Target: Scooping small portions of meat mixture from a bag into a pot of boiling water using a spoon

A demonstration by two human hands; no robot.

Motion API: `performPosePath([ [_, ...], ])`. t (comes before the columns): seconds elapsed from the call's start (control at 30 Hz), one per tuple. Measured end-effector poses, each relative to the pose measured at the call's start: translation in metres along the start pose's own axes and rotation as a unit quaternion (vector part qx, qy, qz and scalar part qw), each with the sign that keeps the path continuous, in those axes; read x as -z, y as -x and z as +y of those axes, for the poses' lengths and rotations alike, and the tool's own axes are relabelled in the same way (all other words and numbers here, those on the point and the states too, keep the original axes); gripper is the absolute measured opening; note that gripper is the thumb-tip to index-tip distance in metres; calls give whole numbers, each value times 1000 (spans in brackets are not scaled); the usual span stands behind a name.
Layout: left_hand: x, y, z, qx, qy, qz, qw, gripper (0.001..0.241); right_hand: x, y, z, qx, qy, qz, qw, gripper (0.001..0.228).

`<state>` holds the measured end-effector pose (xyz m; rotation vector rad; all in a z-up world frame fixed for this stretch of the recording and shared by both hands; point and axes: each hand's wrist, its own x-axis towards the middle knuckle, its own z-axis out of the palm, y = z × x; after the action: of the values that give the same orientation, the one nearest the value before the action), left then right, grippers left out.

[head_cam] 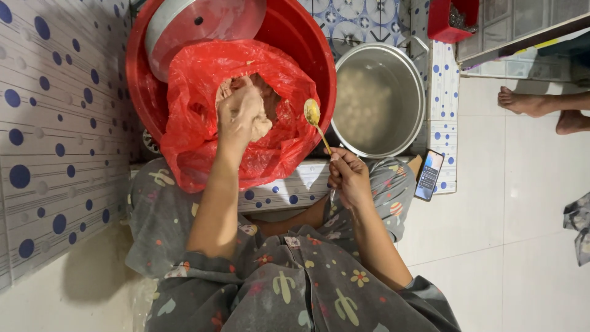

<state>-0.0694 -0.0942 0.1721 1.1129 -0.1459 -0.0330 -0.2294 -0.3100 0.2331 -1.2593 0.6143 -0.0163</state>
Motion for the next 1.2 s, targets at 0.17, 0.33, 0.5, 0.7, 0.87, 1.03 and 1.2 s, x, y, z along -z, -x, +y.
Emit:
performPosePath([
  [0.17,-28,11,63,107,3,29,994,20,-1,1,2,2,2,-3,1000,23],
  [0.33,-9,9,13,-12,-243,80,967,22,0,1,3,3,1,-6,1000,23],
  [0.5,6,-5,-26,-12,-161,39,986,17,-4,3,-2,12,1,-2,1000,23],
  [0.7,-33,11,81,160,31,35,986,12,-13,9,-12,127,103,24,986,20],
  [0.87,-24,8,38,82,-96,9,992,30,-40,17,-52,401,384,3,832,20],
  [1.03,-22,8,29,43,-165,7,985,20,-67,18,-66,500,463,-11,732,26],
  [1.2,-26,8,35,98,-180,24,979,20,-76,12,-59,537,518,-14,665,28],
])
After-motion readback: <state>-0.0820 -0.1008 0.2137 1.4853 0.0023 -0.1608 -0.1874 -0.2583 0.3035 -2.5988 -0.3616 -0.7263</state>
